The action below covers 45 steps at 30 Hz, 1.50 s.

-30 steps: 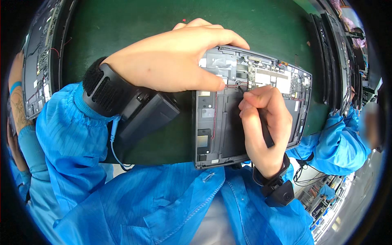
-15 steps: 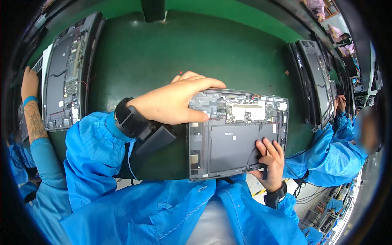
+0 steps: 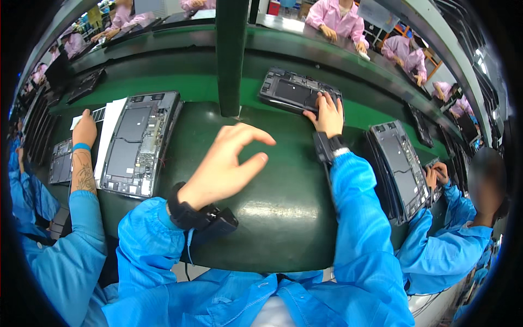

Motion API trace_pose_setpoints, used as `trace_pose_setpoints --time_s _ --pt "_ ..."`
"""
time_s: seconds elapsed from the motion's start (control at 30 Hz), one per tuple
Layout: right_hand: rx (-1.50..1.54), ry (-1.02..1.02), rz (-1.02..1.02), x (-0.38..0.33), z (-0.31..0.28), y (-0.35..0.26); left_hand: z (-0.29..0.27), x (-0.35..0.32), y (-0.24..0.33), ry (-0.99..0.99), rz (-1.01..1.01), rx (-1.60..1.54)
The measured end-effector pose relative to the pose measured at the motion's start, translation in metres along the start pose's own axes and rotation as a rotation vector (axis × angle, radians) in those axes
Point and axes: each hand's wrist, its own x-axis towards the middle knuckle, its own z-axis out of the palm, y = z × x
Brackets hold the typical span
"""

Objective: The person assembles electronic devices along a conveyor line by routing internal wires and pressing them into the chassis using a hand tool and fingers, repeatedly processing devices one at a time.

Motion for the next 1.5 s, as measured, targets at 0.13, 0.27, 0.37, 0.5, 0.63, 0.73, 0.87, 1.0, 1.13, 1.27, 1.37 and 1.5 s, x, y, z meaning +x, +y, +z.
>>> trace_pose_setpoints --time_s 0.13,0.27,0.37,0.5,0.63,0.73,0.87,1.0,1.13,1.27,1.37,1.5 --pt "0.018 0.016 0.206 0.015 -0.018 -0.013 0.011 0.048 0.007 -0.134 0.123 0.045" --pt "0.251 0.248 0.169 -0.028 -0.118 -0.046 0.052 0.119 -0.001 -0.225 0.031 -0.353" --pt "0.176 0.457 0.210 -0.077 -0.195 -0.034 0.121 0.156 -0.004 -0.236 -0.006 -0.349" --pt "0.041 0.538 0.726 -0.156 -0.242 0.024 0.210 0.184 -0.002 -0.343 -0.025 -0.283" --pt "0.305 0.579 0.927 -0.211 -0.234 0.056 0.259 0.213 -0.001 -0.327 -0.049 -0.594" --pt "0.252 0.683 0.816 -0.219 -0.212 0.053 0.271 0.210 -0.018 -0.147 -0.011 -0.617" --pt "0.273 0.803 0.746 -0.218 -0.227 0.034 0.215 0.167 0.018 -0.178 0.036 -0.637" --pt "0.389 0.748 0.614 -0.189 -0.235 -0.039 0.126 0.080 0.010 -0.097 0.042 -0.362" --pt "0.612 0.492 0.544 -0.197 -0.220 -0.071 0.069 -0.033 -0.001 0.079 -0.023 -0.130" --pt "0.822 0.226 0.448 -0.216 -0.206 -0.071 0.051 -0.130 0.013 -0.083 -0.363 -0.263" --pt "0.868 0.013 0.430 -0.244 -0.202 -0.060 0.040 -0.147 0.025 -0.140 -0.449 -0.302" --pt "0.527 0.028 0.503 -0.243 -0.219 -0.062 0.019 -0.118 0.013 -0.102 -0.112 0.154"
